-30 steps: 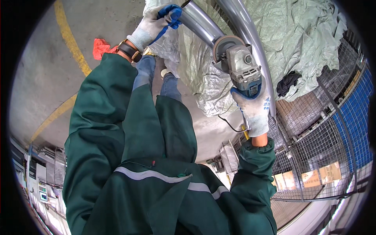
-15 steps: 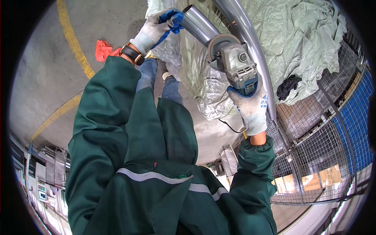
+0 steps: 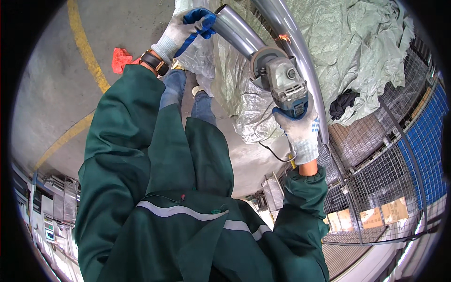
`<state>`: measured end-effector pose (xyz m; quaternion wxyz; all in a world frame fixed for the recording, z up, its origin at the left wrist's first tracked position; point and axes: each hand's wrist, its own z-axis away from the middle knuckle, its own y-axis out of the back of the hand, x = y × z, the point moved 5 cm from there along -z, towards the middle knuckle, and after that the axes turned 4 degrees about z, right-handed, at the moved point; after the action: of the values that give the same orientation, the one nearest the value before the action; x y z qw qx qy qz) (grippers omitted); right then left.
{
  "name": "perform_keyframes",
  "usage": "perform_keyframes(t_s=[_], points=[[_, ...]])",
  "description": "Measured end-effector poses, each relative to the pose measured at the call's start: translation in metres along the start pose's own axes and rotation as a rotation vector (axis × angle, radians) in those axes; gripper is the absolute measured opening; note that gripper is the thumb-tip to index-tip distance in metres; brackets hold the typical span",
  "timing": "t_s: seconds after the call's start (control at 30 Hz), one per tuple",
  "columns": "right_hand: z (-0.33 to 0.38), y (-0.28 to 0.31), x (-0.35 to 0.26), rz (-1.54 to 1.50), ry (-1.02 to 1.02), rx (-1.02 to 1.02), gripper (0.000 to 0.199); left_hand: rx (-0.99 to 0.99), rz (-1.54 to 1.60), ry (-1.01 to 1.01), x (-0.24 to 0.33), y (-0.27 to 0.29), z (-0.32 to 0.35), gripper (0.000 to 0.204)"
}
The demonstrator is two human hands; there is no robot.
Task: Grinding the edges of curved metal pipes using an electric angle grinder on a fabrication floor.
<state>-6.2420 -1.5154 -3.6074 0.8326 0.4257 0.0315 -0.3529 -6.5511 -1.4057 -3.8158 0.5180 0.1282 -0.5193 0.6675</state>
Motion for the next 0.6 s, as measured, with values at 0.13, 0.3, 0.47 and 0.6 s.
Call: perform_keyframes(t_s=[0.13, 0.3, 0.47, 0.6], points=[[-0.003, 0.0, 0.007, 0.01, 0.074, 0.033, 0.078, 0.039, -0.038, 0.028, 0.0, -0.002, 0.0, 0.033], [-0.014, -0.01, -0.03, -0.011, 0.153, 0.044, 0.077, 0.026, 0.017, 0.018, -0.002, -0.004, -0.001, 0.032], [-0.016, -0.012, -0.028, -0.036, 0.154, 0.031, 0.077, 0.037, 0.039, 0.037, -0.001, -0.007, 0.001, 0.031], [-0.005, -0.004, -0.006, 0.014, 0.141, 0.042, 0.078, 0.001, 0.046, 0.036, -0.007, -0.007, 0.001, 0.031]])
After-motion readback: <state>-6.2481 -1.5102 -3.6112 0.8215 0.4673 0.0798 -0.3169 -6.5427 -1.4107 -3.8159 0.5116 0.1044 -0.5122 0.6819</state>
